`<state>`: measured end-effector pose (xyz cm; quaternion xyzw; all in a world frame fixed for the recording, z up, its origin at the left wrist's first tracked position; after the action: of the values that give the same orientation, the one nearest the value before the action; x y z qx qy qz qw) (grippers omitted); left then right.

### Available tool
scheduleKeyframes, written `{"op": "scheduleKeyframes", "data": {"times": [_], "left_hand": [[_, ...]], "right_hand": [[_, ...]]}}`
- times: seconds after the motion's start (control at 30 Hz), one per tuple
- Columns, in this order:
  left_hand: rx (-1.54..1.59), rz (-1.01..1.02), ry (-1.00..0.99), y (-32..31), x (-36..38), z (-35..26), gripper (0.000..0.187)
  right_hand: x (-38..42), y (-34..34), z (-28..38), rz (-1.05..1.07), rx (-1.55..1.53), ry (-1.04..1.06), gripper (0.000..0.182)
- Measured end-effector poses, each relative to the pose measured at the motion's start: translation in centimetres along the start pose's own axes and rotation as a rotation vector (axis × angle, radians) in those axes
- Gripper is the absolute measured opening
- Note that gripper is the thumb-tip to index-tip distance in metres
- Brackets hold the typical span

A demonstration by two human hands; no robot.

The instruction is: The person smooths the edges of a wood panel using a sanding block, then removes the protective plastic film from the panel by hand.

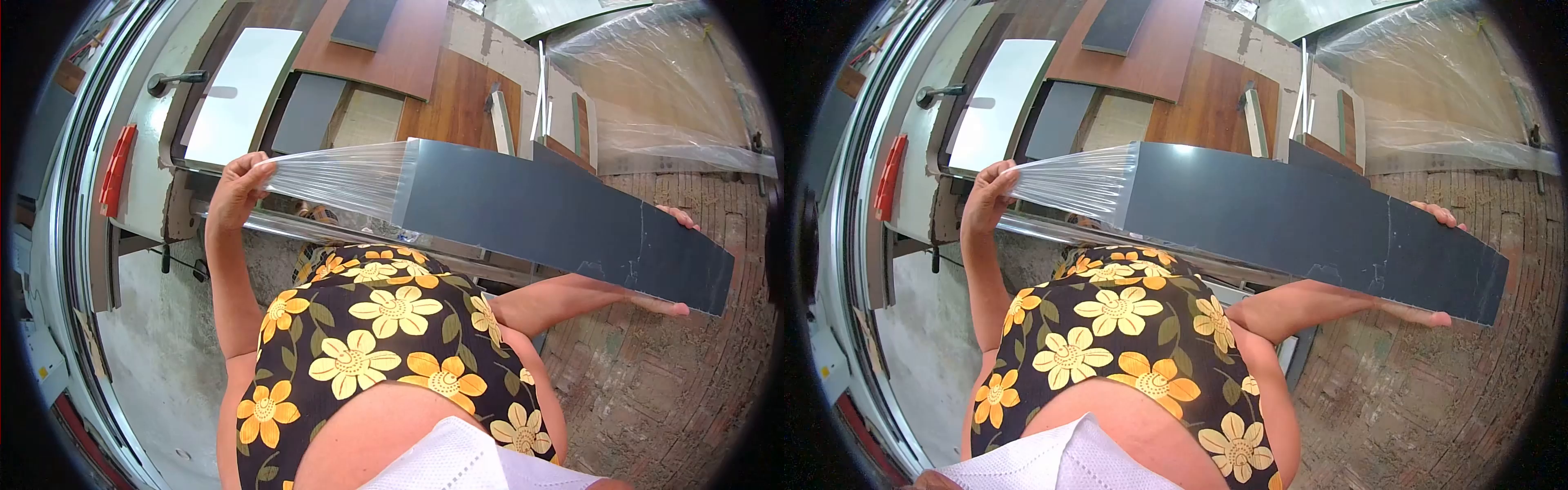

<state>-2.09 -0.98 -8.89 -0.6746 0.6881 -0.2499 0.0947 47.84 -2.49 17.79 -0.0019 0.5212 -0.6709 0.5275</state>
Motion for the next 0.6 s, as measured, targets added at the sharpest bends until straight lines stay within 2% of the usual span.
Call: {"op": "scheduleKeyframes", "data": {"times": [0.17,0.23,0.27,0.3,0.37,0.43,0.47,0.53,0.6], "left_hand": [[0.001,-0.066,-0.006,1.8,0.2,-0.4,0.03],[0.247,-0.498,-0.043,9.2,1.1,0.1,0.014],[0.282,-0.473,-0.084,14.1,3.0,-0.1,0.012],[0.314,-0.437,-0.132,17.8,4.2,-0.8,0.012],[0.172,-0.444,-0.245,14.9,4.1,-4.3,0.011],[0.012,-0.544,-0.257,7.9,5.5,-6.7,0.01],[-0.094,-0.384,-0.265,6.4,4.1,-6.3,0.014],[-0.28,-0.262,-0.27,2.2,1.9,-5.9,0.013],[-0.333,-0.203,-0.27,-1.2,0.5,-4.9,0.014]], "right_hand": [[0.5,-0.2,-0.2,-0.036,-0.048,-0.012,0.086],[0.3,0.4,1.8,-0.045,0.03,0.105,0.081],[0.2,0.9,3.3,-0.053,0.072,0.164,0.079],[0.2,1.7,6.2,-0.085,0.236,0.31,0.079],[0.6,2.1,11.8,-0.127,0.573,0.582,0.078],[2.0,0.2,13.9,-0.169,0.825,0.725,0.08],[2.8,-0.8,14.4,-0.205,0.934,0.817,0.081],[3.8,-3.3,13.9,-0.178,1.051,0.825,0.082],[4.6,-4.5,14.6,-0.143,1.102,0.834,0.08]]}}
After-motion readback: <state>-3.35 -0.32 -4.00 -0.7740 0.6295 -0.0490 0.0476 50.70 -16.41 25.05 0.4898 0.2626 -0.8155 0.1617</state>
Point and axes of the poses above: each hand's wrist, its own x-axis away from the middle knuckle, its own y-axis out of the back of the hand, z = x × y, the point moved 9 cm from there along -x, towards the middle knuckle, and after that the axes turned 7 degrees about x, right-handed, at the moved point
